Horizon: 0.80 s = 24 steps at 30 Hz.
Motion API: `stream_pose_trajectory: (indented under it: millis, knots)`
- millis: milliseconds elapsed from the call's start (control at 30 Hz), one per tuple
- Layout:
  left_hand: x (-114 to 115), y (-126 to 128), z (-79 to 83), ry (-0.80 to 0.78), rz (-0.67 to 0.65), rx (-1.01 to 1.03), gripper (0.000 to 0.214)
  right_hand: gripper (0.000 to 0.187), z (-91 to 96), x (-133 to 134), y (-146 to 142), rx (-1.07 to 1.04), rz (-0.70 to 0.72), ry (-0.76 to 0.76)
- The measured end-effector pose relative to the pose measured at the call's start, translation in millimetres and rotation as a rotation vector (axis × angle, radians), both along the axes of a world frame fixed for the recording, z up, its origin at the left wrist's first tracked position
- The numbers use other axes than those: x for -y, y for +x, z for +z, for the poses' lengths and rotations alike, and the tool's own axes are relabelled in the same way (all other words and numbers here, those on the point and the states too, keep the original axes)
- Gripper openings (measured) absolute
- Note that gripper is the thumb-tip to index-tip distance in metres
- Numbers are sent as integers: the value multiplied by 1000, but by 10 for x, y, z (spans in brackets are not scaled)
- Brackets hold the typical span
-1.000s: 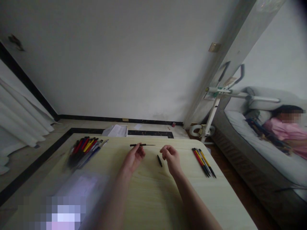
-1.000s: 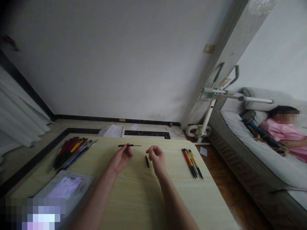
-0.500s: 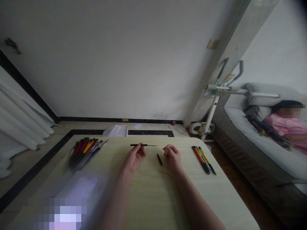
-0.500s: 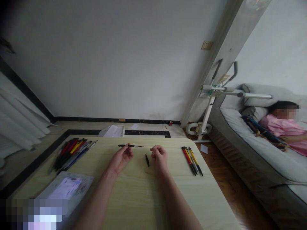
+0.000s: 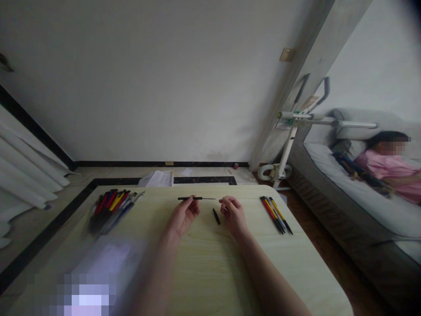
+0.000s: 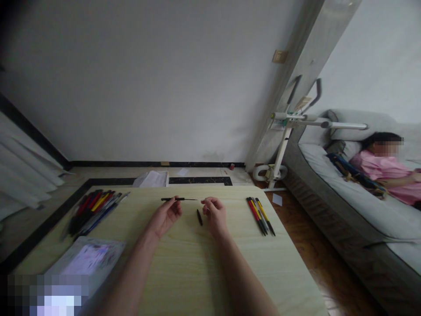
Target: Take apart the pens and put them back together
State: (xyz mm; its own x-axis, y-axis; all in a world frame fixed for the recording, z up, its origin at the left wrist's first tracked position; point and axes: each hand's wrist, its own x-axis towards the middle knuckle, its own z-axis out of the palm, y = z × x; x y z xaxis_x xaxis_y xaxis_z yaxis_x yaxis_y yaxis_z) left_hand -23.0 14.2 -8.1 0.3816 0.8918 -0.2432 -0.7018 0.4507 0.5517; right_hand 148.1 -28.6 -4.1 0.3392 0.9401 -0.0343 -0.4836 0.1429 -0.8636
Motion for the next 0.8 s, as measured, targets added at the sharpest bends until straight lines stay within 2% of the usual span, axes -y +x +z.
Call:
stream_pose_trajectory:
  millis: [800]
  knots:
    - [15,25,29,1,14,-41,15,16,-7,15,-15,55,-18,-34]
